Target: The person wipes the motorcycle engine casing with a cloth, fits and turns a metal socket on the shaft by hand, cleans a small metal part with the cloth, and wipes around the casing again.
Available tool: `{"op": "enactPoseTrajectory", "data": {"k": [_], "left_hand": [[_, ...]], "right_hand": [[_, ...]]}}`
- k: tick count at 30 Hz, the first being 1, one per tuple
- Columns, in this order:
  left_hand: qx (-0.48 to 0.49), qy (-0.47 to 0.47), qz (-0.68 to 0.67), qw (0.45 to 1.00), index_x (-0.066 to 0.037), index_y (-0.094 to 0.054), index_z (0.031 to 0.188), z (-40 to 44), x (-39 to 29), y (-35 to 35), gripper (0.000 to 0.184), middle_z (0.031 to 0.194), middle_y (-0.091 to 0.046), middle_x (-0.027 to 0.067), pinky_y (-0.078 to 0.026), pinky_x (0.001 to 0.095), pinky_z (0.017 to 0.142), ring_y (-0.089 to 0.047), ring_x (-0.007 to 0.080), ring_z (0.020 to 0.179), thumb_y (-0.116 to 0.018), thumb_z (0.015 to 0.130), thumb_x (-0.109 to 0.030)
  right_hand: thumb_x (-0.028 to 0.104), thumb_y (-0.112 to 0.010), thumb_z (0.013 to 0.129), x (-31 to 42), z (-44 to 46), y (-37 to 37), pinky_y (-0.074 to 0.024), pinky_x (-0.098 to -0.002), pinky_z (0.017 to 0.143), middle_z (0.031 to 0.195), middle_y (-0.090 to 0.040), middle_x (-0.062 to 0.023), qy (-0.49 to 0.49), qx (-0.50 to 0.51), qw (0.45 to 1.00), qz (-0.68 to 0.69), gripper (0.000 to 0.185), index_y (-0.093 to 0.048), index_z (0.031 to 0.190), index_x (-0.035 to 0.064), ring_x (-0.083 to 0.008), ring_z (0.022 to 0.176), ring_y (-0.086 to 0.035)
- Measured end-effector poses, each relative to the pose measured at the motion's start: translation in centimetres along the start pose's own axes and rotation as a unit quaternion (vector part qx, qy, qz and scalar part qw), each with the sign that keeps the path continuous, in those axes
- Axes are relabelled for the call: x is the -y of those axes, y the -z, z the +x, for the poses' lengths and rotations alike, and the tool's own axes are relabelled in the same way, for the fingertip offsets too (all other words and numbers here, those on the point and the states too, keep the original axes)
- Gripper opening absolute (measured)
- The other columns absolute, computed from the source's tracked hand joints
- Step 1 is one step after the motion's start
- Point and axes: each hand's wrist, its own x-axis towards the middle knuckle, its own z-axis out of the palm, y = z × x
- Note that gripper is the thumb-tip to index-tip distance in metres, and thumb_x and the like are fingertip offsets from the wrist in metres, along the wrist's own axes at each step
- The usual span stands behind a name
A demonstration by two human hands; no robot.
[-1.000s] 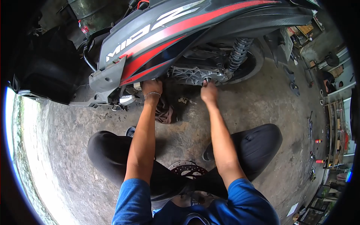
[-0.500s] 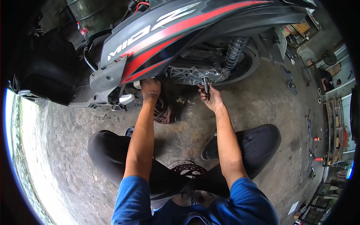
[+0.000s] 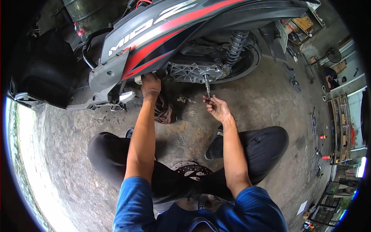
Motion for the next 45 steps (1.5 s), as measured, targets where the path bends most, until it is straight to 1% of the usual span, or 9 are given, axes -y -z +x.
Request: {"op": "enactPoseTrajectory", "data": {"k": [10,20,23,29,33,36,42,44,45], "left_hand": [[0.002,0.005,0.003,1.000,0.001,-0.053,0.078,0.1,-0.1,0.0,0.035,0.071,-0.060,0.0223,-0.047,0.0456,0.057,-0.058,0.0394,0.065,-0.040,0.085,-0.031],[0.036,0.020,-0.023,0.999,0.001,-0.053,0.076,0.0,-0.6,0.9,0.035,0.072,-0.060,0.0222,-0.047,0.0455,0.059,-0.058,0.0393,0.067,-0.040,0.085,-0.031],[-0.002,0.009,-0.006,1.000,0.000,-0.053,0.076,-0.1,-0.6,0.4,0.035,0.072,-0.060,0.0221,-0.047,0.0456,0.059,-0.058,0.0393,0.067,-0.040,0.085,-0.031],[-0.018,0.002,-0.004,1.000,0.000,-0.053,0.074,-0.2,-0.2,0.0,0.035,0.071,-0.059,0.0218,-0.047,0.0460,0.059,-0.058,0.0395,0.067,-0.040,0.085,-0.032],[-0.014,-0.001,0.012,1.000,0.000,-0.053,0.075,0.0,-0.2,-0.2,0.036,0.072,-0.060,0.0220,-0.047,0.0461,0.060,-0.058,0.0398,0.067,-0.040,0.085,-0.031],[-0.009,0.001,0.014,1.000,0.000,-0.053,0.075,0.1,-0.1,0.0,0.036,0.072,-0.060,0.0222,-0.047,0.0462,0.060,-0.058,0.0400,0.067,-0.040,0.085,-0.031],[0.001,0.006,-0.007,1.000,0.001,-0.053,0.075,-0.4,-0.5,0.3,0.036,0.072,-0.060,0.0227,-0.046,0.0460,0.059,-0.058,0.0407,0.067,-0.040,0.085,-0.031],[-0.009,-0.004,-0.010,1.000,0.001,-0.054,0.074,-0.3,-0.5,0.6,0.037,0.072,-0.060,0.0229,-0.046,0.0460,0.059,-0.058,0.0409,0.067,-0.040,0.085,-0.031],[-0.012,-0.005,-0.009,1.000,0.001,-0.054,0.074,-0.2,-0.5,0.6,0.037,0.072,-0.060,0.0229,-0.046,0.0460,0.059,-0.058,0.0409,0.067,-0.040,0.085,-0.031]], "right_hand": [[0.026,-0.047,0.088,0.3,-0.6,-1.1,-0.0386,-0.0175,0.052,0.084,-0.058,-0.0108,0.029,-0.062,0.993,-0.097,0.034,-0.057,0.099,-0.0048,-0.0102,0.058,-0.047],[0.022,-0.047,0.088,-1.0,1.4,-2.1,-0.0351,-0.0174,0.046,0.067,-0.057,-0.0027,0.167,-0.269,0.780,-0.539,0.022,-0.059,0.087,0.0027,-0.0081,0.045,-0.040],[0.020,-0.048,0.087,-1.9,2.5,0.3,-0.0314,-0.0174,0.043,0.060,-0.050,0.0003,0.106,-0.125,0.980,-0.108,0.018,-0.057,0.082,0.0051,-0.0068,0.044,-0.037],[0.019,-0.049,0.086,-2.7,3.3,2.8,-0.0264,-0.0177,0.039,0.056,-0.043,0.0027,-0.039,0.163,0.958,0.232,0.014,-0.054,0.079,0.0077,-0.0053,0.044,-0.034],[0.018,-0.049,0.086,-2.8,2.5,1.9,-0.0283,-0.0178,0.040,0.060,-0.047,0.0014,0.048,-0.117,0.991,0.040,0.013,-0.055,0.082,0.0076,-0.0057,0.046,-0.038],[0.019,-0.050,0.086,-2.3,3.2,0.1,-0.0337,-0.0176,0.042,0.065,-0.053,-0.0015,0.223,-0.339,0.905,-0.126,0.015,-0.055,0.086,0.0044,-0.0085,0.051,-0.046],[0.023,-0.050,0.086,-0.1,6.7,-2.5,-0.0468,-0.0283,0.052,0.069,-0.056,-0.0083,0.304,-0.279,0.688,-0.597,0.026,-0.052,0.089,-0.0025,-0.0172,0.054,-0.051],[0.025,-0.050,0.086,-1.4,8.5,-3.8,-0.0464,-0.0321,0.053,0.070,-0.056,-0.0096,0.307,-0.400,0.421,-0.754,0.028,-0.048,0.093,-0.0025,-0.0189,0.052,-0.051],[0.025,-0.050,0.086,-1.3,8.6,-3.8,-0.0464,-0.0321,0.053,0.070,-0.056,-0.0096,0.309,-0.400,0.422,-0.752,0.028,-0.048,0.093,-0.0025,-0.0189,0.052,-0.051]]}}
